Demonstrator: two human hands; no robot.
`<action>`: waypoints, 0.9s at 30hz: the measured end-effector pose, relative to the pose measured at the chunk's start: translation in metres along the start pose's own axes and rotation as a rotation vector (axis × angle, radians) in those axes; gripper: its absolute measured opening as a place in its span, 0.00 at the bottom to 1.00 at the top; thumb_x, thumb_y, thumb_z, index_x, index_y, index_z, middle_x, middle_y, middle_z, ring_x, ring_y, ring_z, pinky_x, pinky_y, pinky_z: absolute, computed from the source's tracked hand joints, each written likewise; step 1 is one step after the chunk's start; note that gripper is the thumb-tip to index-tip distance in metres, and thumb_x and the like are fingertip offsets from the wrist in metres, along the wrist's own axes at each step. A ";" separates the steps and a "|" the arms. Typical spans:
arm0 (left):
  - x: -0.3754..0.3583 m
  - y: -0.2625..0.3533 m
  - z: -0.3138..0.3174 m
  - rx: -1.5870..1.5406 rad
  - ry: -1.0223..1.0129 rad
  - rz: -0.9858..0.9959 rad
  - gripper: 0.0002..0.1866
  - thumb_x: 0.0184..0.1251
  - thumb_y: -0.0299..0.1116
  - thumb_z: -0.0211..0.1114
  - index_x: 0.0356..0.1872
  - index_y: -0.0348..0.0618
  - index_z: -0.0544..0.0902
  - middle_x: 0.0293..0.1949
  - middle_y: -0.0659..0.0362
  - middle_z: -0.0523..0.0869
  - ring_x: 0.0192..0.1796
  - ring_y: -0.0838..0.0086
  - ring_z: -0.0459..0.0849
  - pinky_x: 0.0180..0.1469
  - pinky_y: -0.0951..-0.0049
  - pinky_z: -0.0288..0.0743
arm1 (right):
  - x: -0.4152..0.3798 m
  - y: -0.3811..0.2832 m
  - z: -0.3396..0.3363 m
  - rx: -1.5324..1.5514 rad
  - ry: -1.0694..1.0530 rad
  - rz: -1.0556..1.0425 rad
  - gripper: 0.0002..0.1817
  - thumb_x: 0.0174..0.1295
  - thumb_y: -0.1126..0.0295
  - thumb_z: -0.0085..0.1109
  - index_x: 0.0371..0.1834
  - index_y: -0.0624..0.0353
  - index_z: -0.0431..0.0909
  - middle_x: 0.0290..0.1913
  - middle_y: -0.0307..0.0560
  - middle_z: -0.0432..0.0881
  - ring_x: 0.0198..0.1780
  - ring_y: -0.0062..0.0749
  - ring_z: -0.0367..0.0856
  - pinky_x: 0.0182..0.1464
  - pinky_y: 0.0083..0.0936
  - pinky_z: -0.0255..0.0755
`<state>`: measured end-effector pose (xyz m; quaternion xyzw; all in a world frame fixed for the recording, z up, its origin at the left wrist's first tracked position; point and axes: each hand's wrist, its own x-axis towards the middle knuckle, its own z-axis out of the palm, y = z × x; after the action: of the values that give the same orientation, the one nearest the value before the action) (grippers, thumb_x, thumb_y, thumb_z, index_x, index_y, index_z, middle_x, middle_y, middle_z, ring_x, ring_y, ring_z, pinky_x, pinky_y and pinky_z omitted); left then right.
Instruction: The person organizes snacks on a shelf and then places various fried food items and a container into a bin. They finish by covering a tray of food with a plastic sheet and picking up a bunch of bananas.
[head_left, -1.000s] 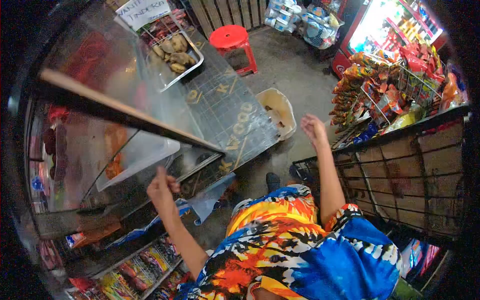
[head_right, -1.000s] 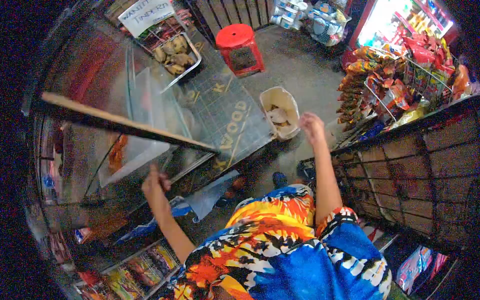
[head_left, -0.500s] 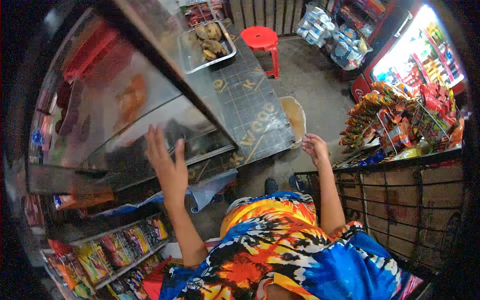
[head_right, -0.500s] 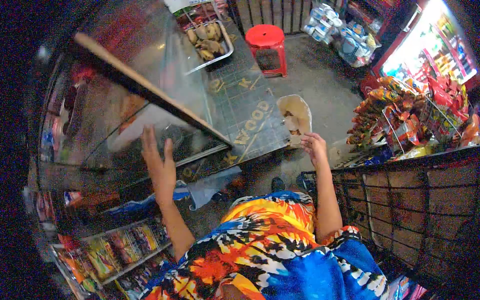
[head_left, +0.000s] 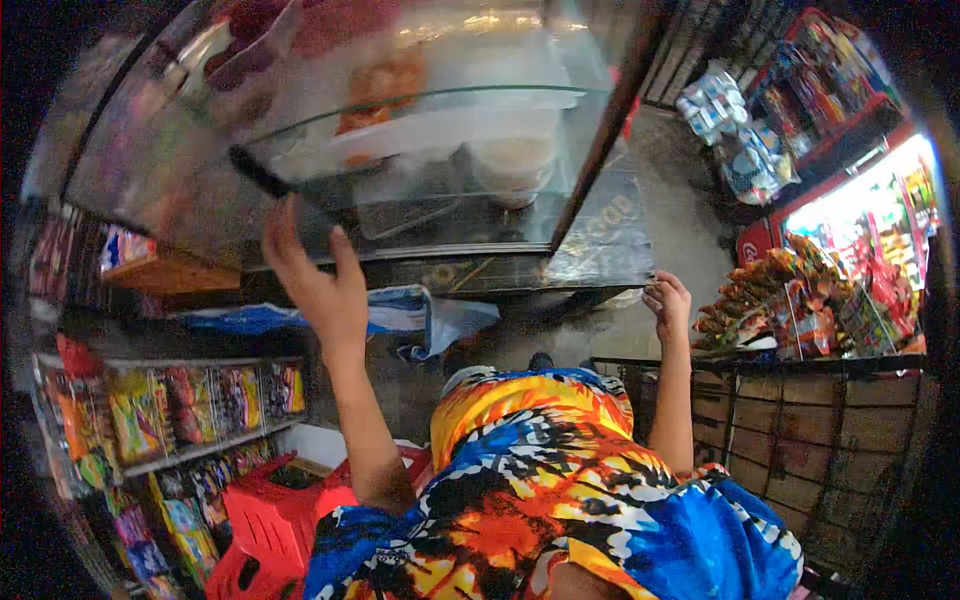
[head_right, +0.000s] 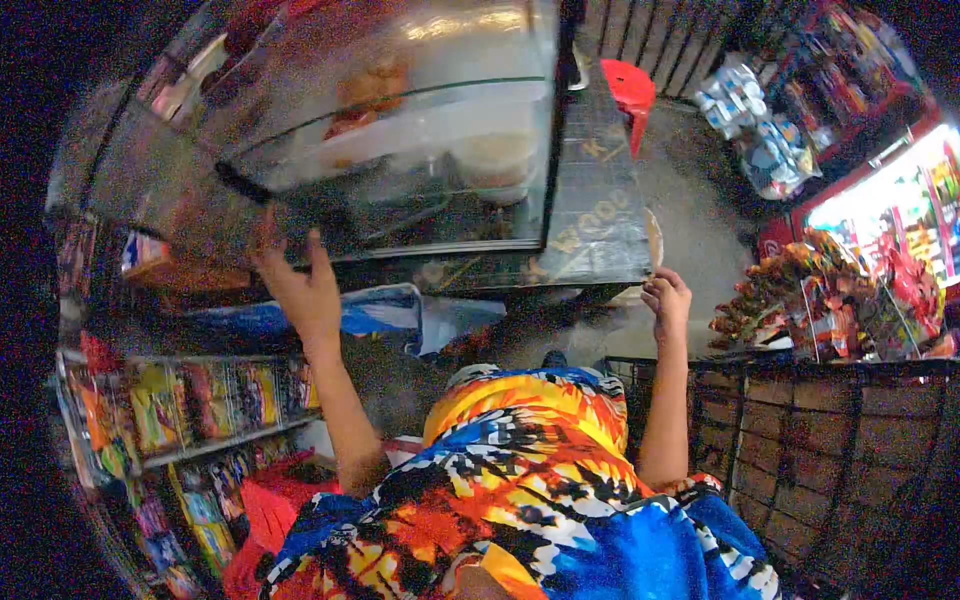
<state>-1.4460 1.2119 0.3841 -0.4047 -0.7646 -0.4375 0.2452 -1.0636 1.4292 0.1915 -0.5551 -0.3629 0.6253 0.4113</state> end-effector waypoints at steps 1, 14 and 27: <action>0.002 -0.006 -0.001 0.012 0.009 -0.014 0.27 0.60 0.27 0.59 0.62 0.41 0.65 0.60 0.46 0.67 0.65 0.51 0.62 0.65 0.57 0.54 | -0.002 -0.005 0.000 -0.078 0.019 -0.024 0.13 0.56 0.76 0.49 0.45 0.62 0.77 0.34 0.42 0.79 0.34 0.26 0.79 0.36 0.22 0.76; -0.011 -0.030 0.014 -0.110 -0.161 0.018 0.27 0.62 0.31 0.59 0.63 0.43 0.66 0.63 0.48 0.65 0.64 0.54 0.63 0.65 0.59 0.56 | -0.072 -0.061 0.100 -0.422 -0.211 -0.649 0.10 0.57 0.80 0.46 0.37 0.69 0.78 0.33 0.43 0.81 0.37 0.25 0.78 0.44 0.23 0.72; -0.088 -0.050 0.043 -0.363 -0.433 -0.018 0.09 0.61 0.26 0.57 0.41 0.38 0.80 0.40 0.51 0.80 0.42 0.57 0.81 0.46 0.66 0.73 | -0.030 -0.013 0.293 -0.819 -0.354 -1.129 0.24 0.55 0.72 0.55 0.58 0.66 0.69 0.53 0.61 0.75 0.55 0.47 0.75 0.56 0.32 0.68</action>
<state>-1.4403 1.1993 0.2751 -0.5191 -0.7121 -0.4727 -0.0043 -1.3518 1.4071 0.2502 -0.2829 -0.8611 0.2117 0.3656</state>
